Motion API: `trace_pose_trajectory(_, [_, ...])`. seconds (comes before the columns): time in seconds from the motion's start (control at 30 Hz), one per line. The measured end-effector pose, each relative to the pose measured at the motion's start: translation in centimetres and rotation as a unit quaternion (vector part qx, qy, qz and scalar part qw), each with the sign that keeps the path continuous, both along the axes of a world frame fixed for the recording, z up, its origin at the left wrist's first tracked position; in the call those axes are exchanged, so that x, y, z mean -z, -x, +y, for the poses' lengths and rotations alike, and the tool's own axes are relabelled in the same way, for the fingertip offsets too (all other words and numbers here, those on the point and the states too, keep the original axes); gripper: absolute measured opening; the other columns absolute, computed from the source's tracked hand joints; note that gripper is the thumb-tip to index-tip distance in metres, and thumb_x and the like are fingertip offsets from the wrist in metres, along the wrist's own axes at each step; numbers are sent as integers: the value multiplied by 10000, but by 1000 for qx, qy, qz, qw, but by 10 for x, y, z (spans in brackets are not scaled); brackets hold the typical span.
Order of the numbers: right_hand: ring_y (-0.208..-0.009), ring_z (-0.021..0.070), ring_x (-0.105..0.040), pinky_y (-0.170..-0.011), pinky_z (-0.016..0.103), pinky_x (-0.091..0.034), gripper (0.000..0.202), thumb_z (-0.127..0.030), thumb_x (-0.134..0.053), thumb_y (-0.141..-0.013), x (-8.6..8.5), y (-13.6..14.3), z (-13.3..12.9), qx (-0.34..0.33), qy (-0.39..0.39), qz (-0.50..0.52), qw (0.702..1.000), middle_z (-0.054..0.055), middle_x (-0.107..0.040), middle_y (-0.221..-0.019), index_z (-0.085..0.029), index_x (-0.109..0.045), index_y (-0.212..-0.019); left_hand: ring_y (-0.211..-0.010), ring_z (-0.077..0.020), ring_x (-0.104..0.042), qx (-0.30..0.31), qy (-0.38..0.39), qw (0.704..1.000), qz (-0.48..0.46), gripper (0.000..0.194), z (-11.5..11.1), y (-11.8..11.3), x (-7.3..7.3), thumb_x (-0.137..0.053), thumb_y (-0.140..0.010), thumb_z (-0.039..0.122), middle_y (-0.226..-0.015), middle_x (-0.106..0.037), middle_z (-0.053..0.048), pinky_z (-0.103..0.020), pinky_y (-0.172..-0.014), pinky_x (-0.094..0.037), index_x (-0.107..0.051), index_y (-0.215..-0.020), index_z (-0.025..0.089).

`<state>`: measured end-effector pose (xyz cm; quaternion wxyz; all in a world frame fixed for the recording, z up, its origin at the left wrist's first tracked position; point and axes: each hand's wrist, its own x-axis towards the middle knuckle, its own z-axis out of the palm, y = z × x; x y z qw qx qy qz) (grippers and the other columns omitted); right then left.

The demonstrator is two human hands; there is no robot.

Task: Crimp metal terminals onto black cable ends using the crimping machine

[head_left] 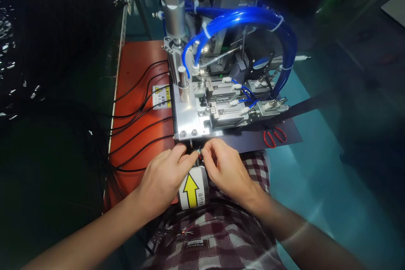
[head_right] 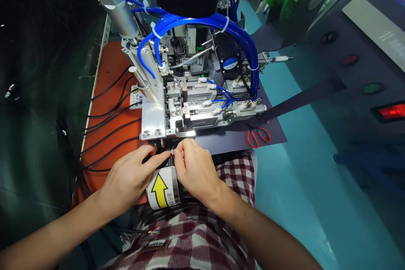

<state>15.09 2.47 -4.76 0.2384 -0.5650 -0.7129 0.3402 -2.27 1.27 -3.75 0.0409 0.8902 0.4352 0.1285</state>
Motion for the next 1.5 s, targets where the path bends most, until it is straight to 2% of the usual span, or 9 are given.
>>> trace_pose_trajectory(0.13, [-556,128,-517,-528,242,-386,149,-219,-444,-867,5,-1,4,30,117,95,988,-10,-534,-628,-183,-487,-729,-639,-214,-552,-2,-1,1000,1,336,0,0,0,-358,-873,107,-849,-556,-105,-332,-535,-492,-612,-1092,113])
trace_pose_trajectory(0.27, [-491,126,-549,-488,232,-405,177,-305,-464,-864,15,-7,8,53,263,209,940,-20,-545,-558,-164,-528,-777,-681,-219,-559,1,9,1000,-10,329,1,2,2,-369,-867,97,-867,-542,-103,-326,-563,-493,-601,-1099,123])
trace_pose_trajectory(0.4, [-505,115,-536,-479,227,-399,204,-361,-514,-845,17,-7,5,94,216,226,945,-3,-578,-649,-162,-555,-822,-701,-215,-566,3,12,999,-39,314,1,3,4,-370,-879,115,-862,-535,-99,-315,-580,-496,-601,-1091,122])
trace_pose_trajectory(0.63, [-583,115,-475,-558,239,-384,138,-235,-498,-856,12,5,-1,74,45,135,987,-10,-520,-669,-176,-537,-738,-712,-213,-569,-8,26,999,-43,324,0,4,7,-389,-865,98,-900,-553,-100,-315,-582,-502,-589,-1117,139])
trace_pose_trajectory(0.8, [-610,126,-485,-576,254,-376,117,-204,-466,-868,12,7,-4,62,-4,109,992,-2,-517,-702,-178,-512,-763,-711,-229,-573,-7,34,998,-47,331,0,5,8,-412,-846,87,-917,-555,-110,-344,-580,-512,-588,-1122,134])
trace_pose_trajectory(0.97, [-594,117,-481,-549,240,-373,140,-244,-473,-868,16,8,-5,95,61,150,982,-13,-509,-686,-184,-501,-745,-701,-225,-580,-7,27,998,-52,324,1,5,6,-390,-860,98,-891,-563,-107,-336,-572,-515,-603,-1102,131])
trace_pose_trajectory(1.13, [-410,83,-394,-413,208,-299,173,-319,-503,-835,13,9,1,121,246,268,924,-71,-432,-502,-183,-480,-730,-713,-222,-591,-3,39,998,-57,329,2,4,4,-369,-869,103,-899,-576,-109,-335,-585,-520,-600,-1102,129])
trace_pose_trajectory(1.2, [-389,82,-387,-406,204,-290,188,-326,-509,-825,11,8,3,119,280,289,908,-77,-425,-457,-179,-480,-713,-741,-228,-594,-5,48,997,-61,321,2,4,4,-379,-871,112,-915,-582,-110,-344,-609,-525,-592,-1110,135])
trace_pose_trajectory(1.5, [-435,103,-489,-437,224,-369,233,-393,-522,-835,22,0,1,134,213,266,931,-41,-508,-557,-166,-542,-793,-726,-212,-590,-7,72,992,-108,251,3,3,0,-409,-868,105,-879,-593,-97,-323,-620,-520,-600,-1030,124])
